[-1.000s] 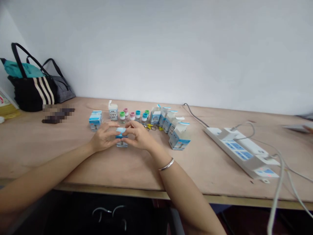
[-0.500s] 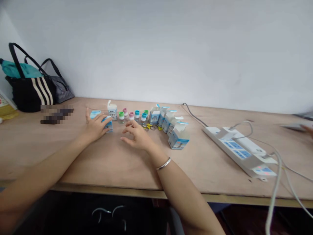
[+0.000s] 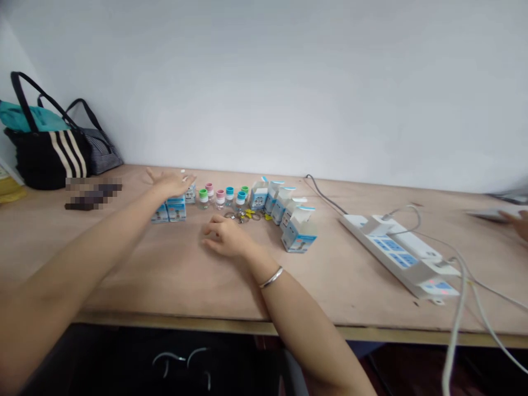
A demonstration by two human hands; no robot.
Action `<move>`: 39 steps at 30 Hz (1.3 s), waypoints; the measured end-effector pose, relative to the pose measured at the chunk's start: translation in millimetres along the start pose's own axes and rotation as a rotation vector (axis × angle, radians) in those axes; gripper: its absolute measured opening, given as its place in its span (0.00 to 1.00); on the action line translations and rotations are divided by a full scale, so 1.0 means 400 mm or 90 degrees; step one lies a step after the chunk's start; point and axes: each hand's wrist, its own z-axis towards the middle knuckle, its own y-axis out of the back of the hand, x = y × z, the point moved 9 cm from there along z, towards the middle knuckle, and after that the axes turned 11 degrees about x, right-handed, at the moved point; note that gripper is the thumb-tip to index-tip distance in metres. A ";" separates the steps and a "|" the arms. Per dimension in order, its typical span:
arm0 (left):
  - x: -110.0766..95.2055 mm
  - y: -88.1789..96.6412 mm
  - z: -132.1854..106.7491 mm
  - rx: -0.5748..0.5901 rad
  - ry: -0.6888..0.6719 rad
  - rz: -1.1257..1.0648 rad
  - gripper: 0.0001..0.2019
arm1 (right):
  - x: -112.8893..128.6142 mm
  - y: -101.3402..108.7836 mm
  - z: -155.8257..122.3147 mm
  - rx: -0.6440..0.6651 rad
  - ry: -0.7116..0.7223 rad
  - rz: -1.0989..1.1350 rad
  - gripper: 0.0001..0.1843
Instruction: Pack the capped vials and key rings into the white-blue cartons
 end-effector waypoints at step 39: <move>-0.130 -0.031 -0.312 -0.110 -0.583 -0.242 0.10 | -0.176 0.027 -0.056 -0.431 -0.289 0.491 0.10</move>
